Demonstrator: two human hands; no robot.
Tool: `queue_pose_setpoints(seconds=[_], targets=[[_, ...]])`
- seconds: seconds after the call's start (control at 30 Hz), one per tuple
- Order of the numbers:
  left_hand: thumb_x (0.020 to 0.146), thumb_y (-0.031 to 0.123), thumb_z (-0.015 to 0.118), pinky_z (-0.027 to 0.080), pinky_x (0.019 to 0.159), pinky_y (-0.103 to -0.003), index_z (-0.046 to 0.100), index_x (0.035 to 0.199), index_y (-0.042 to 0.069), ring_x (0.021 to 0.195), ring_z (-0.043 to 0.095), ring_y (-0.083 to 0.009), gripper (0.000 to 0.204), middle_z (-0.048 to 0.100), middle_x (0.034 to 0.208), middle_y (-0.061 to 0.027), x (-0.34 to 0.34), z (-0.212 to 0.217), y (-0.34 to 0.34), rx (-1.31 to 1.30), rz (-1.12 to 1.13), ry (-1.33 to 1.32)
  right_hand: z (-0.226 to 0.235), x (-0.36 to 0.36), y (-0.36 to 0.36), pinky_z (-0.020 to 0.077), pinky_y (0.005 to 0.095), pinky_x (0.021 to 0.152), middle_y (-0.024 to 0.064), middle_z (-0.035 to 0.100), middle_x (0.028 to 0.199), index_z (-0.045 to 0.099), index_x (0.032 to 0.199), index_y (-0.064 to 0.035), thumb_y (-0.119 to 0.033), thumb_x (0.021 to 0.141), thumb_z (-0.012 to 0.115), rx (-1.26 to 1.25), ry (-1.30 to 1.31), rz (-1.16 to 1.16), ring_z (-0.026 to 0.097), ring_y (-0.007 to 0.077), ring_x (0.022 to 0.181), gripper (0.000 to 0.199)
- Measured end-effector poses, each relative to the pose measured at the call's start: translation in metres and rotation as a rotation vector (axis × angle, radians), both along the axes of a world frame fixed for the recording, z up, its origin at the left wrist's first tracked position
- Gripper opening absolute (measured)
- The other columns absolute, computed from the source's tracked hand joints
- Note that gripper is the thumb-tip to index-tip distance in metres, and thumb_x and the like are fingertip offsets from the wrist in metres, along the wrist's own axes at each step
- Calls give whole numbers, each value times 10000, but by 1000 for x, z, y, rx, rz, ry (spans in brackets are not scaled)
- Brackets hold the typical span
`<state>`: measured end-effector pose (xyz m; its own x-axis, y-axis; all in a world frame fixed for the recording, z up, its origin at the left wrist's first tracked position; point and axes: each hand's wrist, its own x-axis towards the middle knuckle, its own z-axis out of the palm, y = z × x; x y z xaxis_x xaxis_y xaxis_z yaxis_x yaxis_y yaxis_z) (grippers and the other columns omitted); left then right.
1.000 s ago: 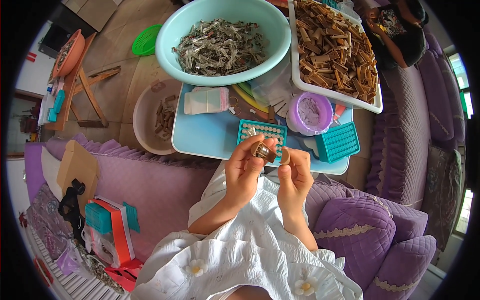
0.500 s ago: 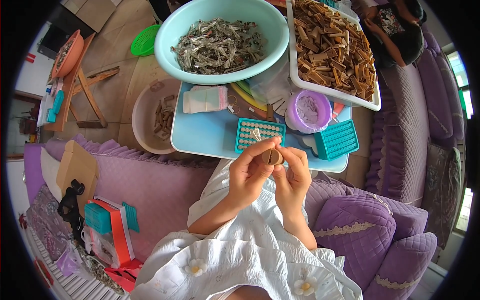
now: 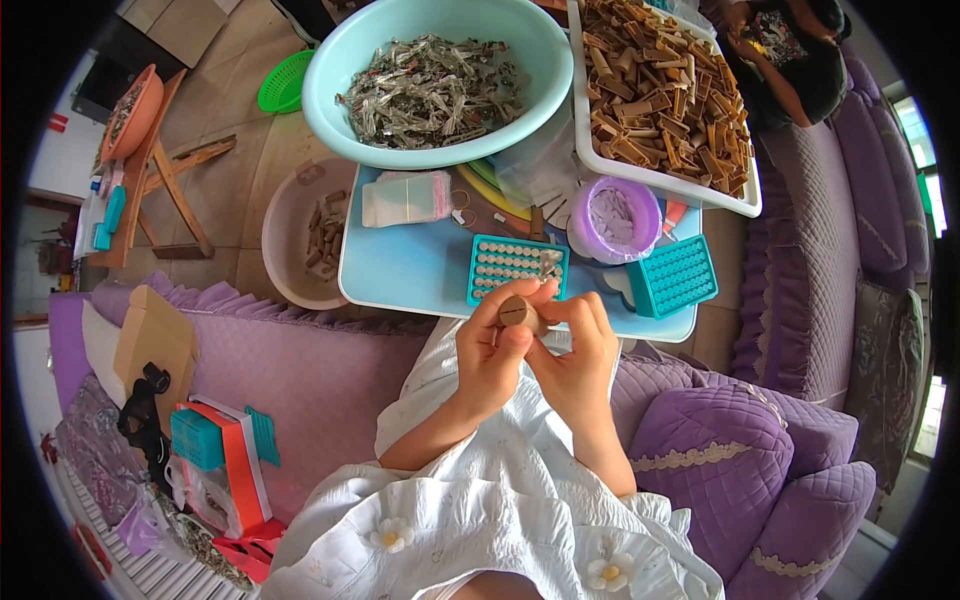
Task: The person places small components into a grid tray by hand for sorting or packaging.
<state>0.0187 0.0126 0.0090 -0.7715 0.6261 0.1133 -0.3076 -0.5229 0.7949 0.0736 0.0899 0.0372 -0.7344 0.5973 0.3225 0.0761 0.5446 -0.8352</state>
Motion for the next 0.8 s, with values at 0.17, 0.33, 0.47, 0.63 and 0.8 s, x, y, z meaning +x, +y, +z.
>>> queue_pose_setpoints(seconds=[0.17,0.33,0.47,0.63,0.8], targets=[[832,429,450,322,940,-382,400,1024,22,1092,430,-233,453,510,1053,-110,2,5,-2,35,-94,-128,-12,-4,9,398,320,459,62,504,526,553,740,-38,-300,667,648,242,-33,218,497,238,455,288],[859,339,446,351,911,-359,404,1068,56,1094,415,-233,354,479,1059,-131,-3,-6,0,158,-148,-248,-24,-11,9,397,330,451,76,502,530,547,672,-43,-246,669,639,175,63,231,501,236,460,223],[857,353,445,361,900,-369,410,1026,74,1009,453,-197,329,466,910,-36,-11,-23,5,186,-115,-456,-33,-10,8,404,338,460,84,513,552,556,683,-39,-204,685,619,140,-81,213,506,244,477,176],[868,381,395,428,609,-257,400,962,70,524,362,-74,326,409,747,20,-43,-31,-15,300,41,-585,-38,-6,51,427,322,501,101,559,642,564,743,-31,-60,721,555,127,3,71,546,238,546,38],[874,402,377,301,462,-198,420,1044,53,518,350,-73,390,434,778,3,-65,-45,-41,295,-47,-496,-48,-17,131,449,347,540,117,578,689,572,775,-37,-68,722,530,340,-295,-201,571,263,612,75]])
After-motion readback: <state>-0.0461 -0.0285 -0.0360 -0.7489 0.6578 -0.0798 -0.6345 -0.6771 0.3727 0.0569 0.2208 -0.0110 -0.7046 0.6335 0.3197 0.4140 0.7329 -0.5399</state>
